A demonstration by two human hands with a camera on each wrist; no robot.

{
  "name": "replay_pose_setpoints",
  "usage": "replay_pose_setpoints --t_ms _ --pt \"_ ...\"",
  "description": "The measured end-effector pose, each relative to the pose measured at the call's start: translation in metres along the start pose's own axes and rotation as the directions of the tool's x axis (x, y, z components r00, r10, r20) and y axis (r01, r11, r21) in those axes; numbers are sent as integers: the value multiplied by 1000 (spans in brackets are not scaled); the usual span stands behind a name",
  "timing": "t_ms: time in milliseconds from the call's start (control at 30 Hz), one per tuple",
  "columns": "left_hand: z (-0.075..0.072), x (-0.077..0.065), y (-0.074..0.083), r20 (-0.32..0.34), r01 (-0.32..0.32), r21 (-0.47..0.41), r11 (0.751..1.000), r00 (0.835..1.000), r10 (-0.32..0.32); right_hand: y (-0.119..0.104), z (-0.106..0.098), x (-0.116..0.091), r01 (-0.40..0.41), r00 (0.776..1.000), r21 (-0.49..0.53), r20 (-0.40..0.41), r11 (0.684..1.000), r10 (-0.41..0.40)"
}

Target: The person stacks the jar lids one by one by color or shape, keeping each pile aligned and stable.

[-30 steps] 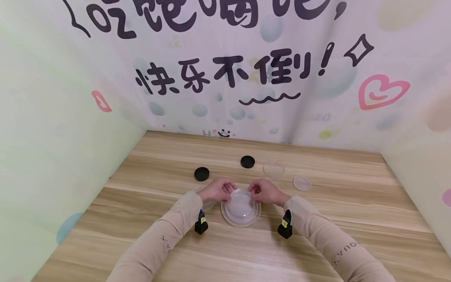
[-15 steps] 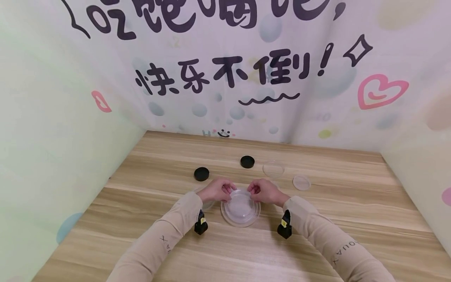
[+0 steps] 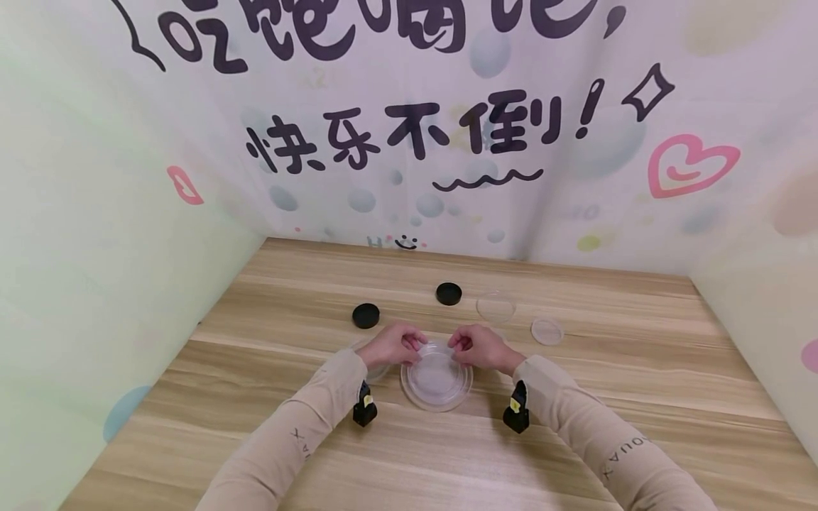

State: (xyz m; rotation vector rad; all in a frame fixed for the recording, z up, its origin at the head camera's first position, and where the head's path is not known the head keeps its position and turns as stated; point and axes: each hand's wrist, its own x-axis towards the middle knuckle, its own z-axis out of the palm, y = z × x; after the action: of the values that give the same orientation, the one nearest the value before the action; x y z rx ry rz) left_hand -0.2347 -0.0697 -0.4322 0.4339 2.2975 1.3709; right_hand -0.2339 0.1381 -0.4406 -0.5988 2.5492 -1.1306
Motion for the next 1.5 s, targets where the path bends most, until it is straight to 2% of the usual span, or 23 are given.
replay_pose_setpoints --t_ms 167,200,400,433,667,833,1033,1200,1367,1500 --pt "-3 3 -6 5 3 -29 1000 1000 -3 -3 0 -1 -7 1000 19 3 1000 7" --pt "-4 5 -10 14 -30 -37 999 999 30 -3 -1 -1 -11 1000 21 1 1000 11" --pt "-8 5 -14 19 -41 -21 999 999 41 -5 -1 -3 -7 1000 40 -3 999 7" --pt "-9 3 -11 12 -14 -11 1000 1000 14 -5 -2 -3 -2 1000 42 -3 999 2" --pt "-19 -5 -12 18 -97 35 995 995 96 -7 -2 -3 4 1000 64 -18 998 -3" --pt "-29 -8 -13 -36 -107 79 991 993 110 -11 -1 3 7 1000 85 -25 996 -5" --pt "-41 -14 -16 -69 -91 6 996 993 91 -26 2 13 6 1000 142 -6 990 -5" --pt "-52 -20 -24 -99 -124 -2 992 988 123 -38 9 25 51 999 128 -6 990 -51" --pt "-62 -31 -33 -162 -88 0 996 983 87 -48 17 38 104 994 109 3 989 -105" --pt "-69 -41 -39 -212 -72 15 997 974 73 -55 24 49 152 988 42 -1 988 -152"
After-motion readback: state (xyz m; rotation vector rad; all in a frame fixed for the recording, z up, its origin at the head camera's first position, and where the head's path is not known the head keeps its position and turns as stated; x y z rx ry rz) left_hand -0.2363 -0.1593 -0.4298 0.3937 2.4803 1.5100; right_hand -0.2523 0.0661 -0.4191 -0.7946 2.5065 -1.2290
